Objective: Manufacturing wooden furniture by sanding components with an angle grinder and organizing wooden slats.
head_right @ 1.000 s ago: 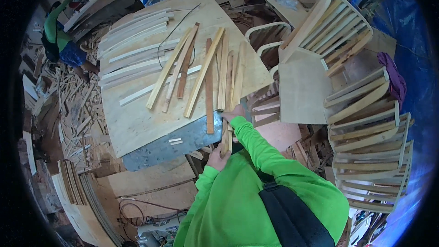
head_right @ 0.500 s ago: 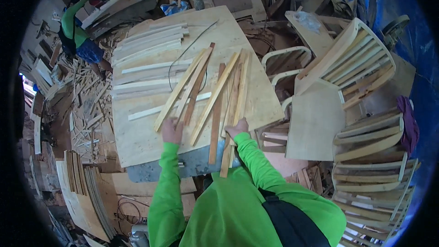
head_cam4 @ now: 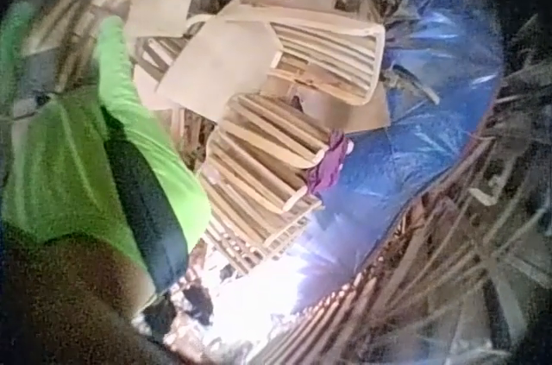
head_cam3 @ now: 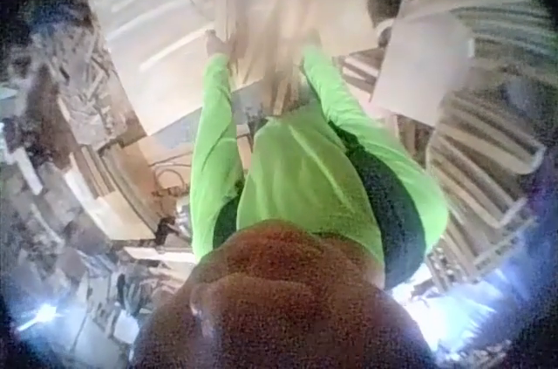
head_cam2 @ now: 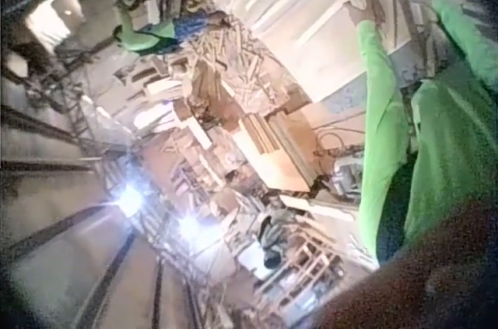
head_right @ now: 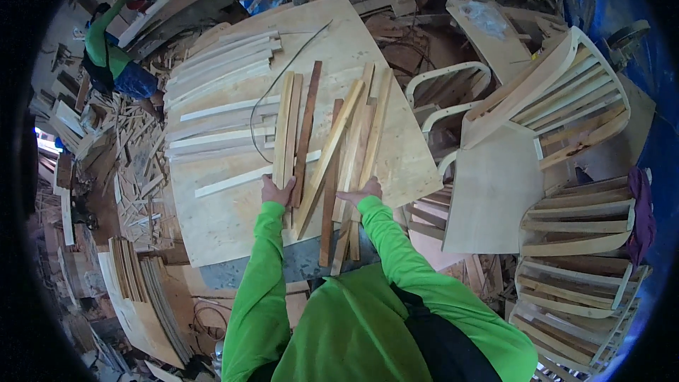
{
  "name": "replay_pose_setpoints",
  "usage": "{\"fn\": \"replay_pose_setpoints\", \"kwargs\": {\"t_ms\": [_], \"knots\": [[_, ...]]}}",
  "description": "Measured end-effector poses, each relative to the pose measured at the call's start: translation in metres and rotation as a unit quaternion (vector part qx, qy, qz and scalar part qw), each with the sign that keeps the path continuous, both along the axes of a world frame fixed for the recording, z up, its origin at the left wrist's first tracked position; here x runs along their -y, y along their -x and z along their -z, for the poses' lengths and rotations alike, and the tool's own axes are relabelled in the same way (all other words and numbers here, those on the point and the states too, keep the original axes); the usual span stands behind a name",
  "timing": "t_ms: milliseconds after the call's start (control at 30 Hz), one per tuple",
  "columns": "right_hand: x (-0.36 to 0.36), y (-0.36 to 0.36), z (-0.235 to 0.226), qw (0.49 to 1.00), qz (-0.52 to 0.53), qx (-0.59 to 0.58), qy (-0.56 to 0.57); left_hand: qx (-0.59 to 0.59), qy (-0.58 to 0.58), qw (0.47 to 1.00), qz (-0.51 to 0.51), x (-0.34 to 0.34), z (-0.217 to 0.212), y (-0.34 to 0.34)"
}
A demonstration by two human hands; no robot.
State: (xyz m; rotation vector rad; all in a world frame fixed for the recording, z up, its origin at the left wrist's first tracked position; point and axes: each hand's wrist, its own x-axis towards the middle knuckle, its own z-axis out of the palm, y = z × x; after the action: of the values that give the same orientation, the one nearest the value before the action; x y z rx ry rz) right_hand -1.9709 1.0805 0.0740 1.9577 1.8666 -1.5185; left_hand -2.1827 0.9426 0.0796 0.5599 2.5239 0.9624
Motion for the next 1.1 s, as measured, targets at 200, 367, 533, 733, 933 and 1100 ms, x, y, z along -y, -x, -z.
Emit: {"fn": "replay_pose_setpoints", "kwargs": {"t_ms": [200,367,533,733,933,1100], "knots": [[-0.001,0.005,-0.008,0.999,-0.004,-0.012,-0.036,0.236,-0.124,0.961,0.069,0.001,0.023,0.016],[-0.001,0.004,0.010,1.000,0.024,-0.008,0.001,0.241,-0.169,0.953,0.073,-0.016,0.049,-0.007],[-0.005,-0.006,0.020,0.999,0.024,-0.020,0.014,0.192,-0.130,0.973,0.008,-0.018,0.011,-0.037],[0.000,-0.005,0.015,0.998,0.007,-0.055,0.019,0.130,-0.080,0.982,0.114,0.068,-0.012,-0.036],[0.024,0.001,-0.045,0.967,-0.152,0.086,-0.187,0.092,0.006,0.988,0.123,0.150,-0.111,-0.070],[0.067,0.017,-0.071,0.912,0.048,-0.392,0.110,0.128,-0.003,0.977,0.171,0.168,-0.155,-0.105]]}}
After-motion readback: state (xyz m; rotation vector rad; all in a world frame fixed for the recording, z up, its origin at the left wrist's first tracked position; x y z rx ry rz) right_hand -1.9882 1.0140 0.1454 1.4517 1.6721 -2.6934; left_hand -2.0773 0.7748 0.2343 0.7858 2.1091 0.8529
